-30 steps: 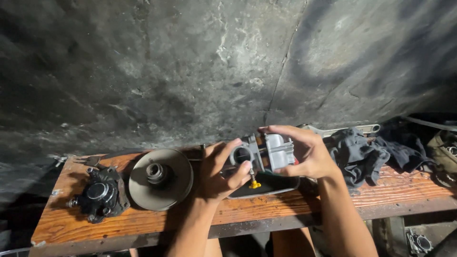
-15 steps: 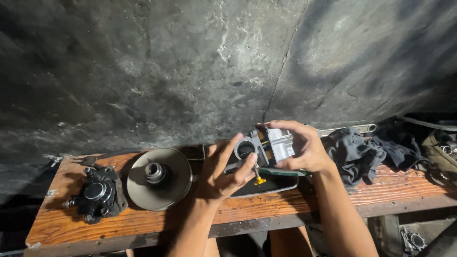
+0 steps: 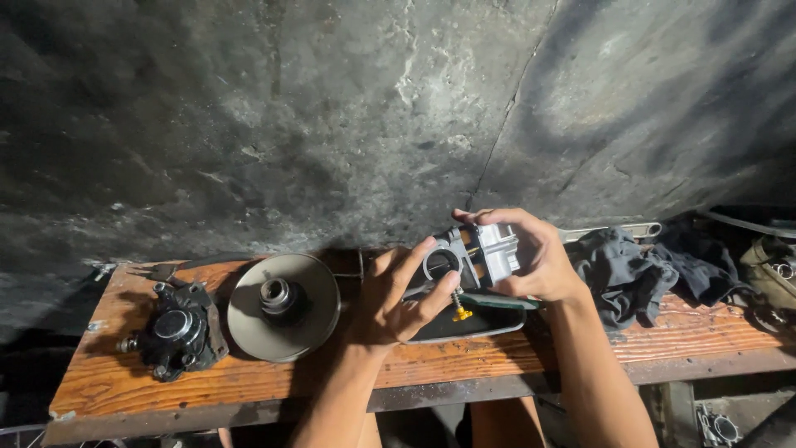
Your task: The person cleans a mechanical part with a cloth, then assembles it with another component. They use a screwdriver to tighten screws on the assembled unit and finish by wiping it with a cloth.
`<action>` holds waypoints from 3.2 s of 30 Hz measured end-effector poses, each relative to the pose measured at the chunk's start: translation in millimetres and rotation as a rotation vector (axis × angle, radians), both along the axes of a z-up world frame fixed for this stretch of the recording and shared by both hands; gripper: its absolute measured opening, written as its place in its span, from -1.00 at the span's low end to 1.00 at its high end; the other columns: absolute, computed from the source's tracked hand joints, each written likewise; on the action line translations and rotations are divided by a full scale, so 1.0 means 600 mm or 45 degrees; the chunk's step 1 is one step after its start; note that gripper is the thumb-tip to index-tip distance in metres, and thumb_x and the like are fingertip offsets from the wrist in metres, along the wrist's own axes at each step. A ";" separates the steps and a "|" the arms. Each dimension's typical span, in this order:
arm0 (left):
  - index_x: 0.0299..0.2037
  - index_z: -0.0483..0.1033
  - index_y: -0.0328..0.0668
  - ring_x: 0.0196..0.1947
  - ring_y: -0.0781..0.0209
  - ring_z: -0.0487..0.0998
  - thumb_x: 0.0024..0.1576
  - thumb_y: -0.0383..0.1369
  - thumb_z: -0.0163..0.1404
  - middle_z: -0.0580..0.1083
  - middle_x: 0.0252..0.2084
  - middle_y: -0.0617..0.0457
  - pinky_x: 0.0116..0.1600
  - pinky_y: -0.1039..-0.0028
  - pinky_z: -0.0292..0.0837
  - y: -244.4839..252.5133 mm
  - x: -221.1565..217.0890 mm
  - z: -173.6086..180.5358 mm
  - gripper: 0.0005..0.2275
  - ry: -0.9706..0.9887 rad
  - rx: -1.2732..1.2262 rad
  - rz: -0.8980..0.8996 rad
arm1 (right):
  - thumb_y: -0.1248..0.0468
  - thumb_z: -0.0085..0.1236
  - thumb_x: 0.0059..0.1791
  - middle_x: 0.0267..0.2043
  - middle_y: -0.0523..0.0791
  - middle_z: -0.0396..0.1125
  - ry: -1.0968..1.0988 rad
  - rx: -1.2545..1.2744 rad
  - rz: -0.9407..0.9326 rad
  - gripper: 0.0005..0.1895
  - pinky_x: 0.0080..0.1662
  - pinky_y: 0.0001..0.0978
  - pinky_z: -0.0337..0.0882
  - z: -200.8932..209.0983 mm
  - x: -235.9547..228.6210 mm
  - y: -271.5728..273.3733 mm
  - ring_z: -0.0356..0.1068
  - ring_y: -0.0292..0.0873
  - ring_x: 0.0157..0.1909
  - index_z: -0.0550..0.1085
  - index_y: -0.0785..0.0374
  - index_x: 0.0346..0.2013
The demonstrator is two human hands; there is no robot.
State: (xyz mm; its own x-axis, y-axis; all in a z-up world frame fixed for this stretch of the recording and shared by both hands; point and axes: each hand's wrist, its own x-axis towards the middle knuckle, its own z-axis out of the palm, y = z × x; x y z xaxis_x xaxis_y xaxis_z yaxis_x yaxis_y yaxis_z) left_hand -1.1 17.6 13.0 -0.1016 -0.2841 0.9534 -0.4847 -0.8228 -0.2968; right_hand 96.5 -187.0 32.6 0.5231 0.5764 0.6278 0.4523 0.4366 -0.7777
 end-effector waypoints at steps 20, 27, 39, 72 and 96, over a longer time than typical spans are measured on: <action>0.16 0.53 -0.06 -0.28 -0.17 0.57 0.12 -0.30 0.18 0.48 0.08 -0.49 -0.22 0.15 0.51 -0.006 0.004 -0.017 -0.62 0.129 -0.056 -0.092 | 0.49 0.50 -0.49 0.04 0.20 0.42 -0.142 -0.132 -0.135 -0.16 0.17 -0.04 0.30 -0.016 0.024 -0.024 0.37 0.04 0.13 0.46 0.54 0.08; 0.19 0.52 -0.05 -0.27 -0.20 0.56 0.17 -0.27 0.14 0.49 0.10 -0.46 -0.21 0.11 0.52 -0.007 0.010 -0.026 -0.63 0.186 -0.069 -0.132 | 0.48 0.47 -0.45 0.04 0.18 0.47 -0.151 -0.189 -0.108 -0.14 0.13 -0.04 0.36 0.015 0.000 -0.016 0.40 -0.02 0.09 0.45 0.52 0.16; 0.24 0.46 -0.11 -0.07 -0.15 0.55 0.00 -0.15 0.30 0.47 0.15 -0.36 0.01 0.16 0.50 -0.007 0.002 -0.035 -0.42 0.457 -0.334 -0.354 | 0.34 0.65 -0.45 0.08 0.20 0.48 -0.248 0.034 -0.096 -0.08 0.17 -0.08 0.44 -0.002 -0.003 -0.005 0.45 0.02 0.18 0.42 0.57 0.12; 0.12 0.52 -0.38 0.01 0.22 0.49 -0.19 -0.26 0.45 0.57 0.04 -0.23 0.14 0.22 0.49 -0.043 -0.002 -0.025 -0.35 0.905 -1.255 -1.075 | -0.16 0.37 -0.17 0.46 0.23 0.12 -0.209 -0.064 0.112 0.20 0.33 0.12 0.18 0.007 -0.039 0.020 0.11 0.16 0.45 0.02 0.50 0.48; 0.50 -0.36 -0.46 0.30 -0.09 0.41 -0.28 -0.20 0.47 0.43 0.26 -0.30 0.48 0.01 0.10 -0.022 -0.001 0.004 0.29 1.359 -0.869 -1.061 | -0.31 0.54 -0.53 0.09 0.12 0.34 -0.456 -0.139 -0.725 0.36 0.11 0.09 0.40 -0.024 -0.031 0.036 0.39 0.14 0.08 0.30 0.34 0.38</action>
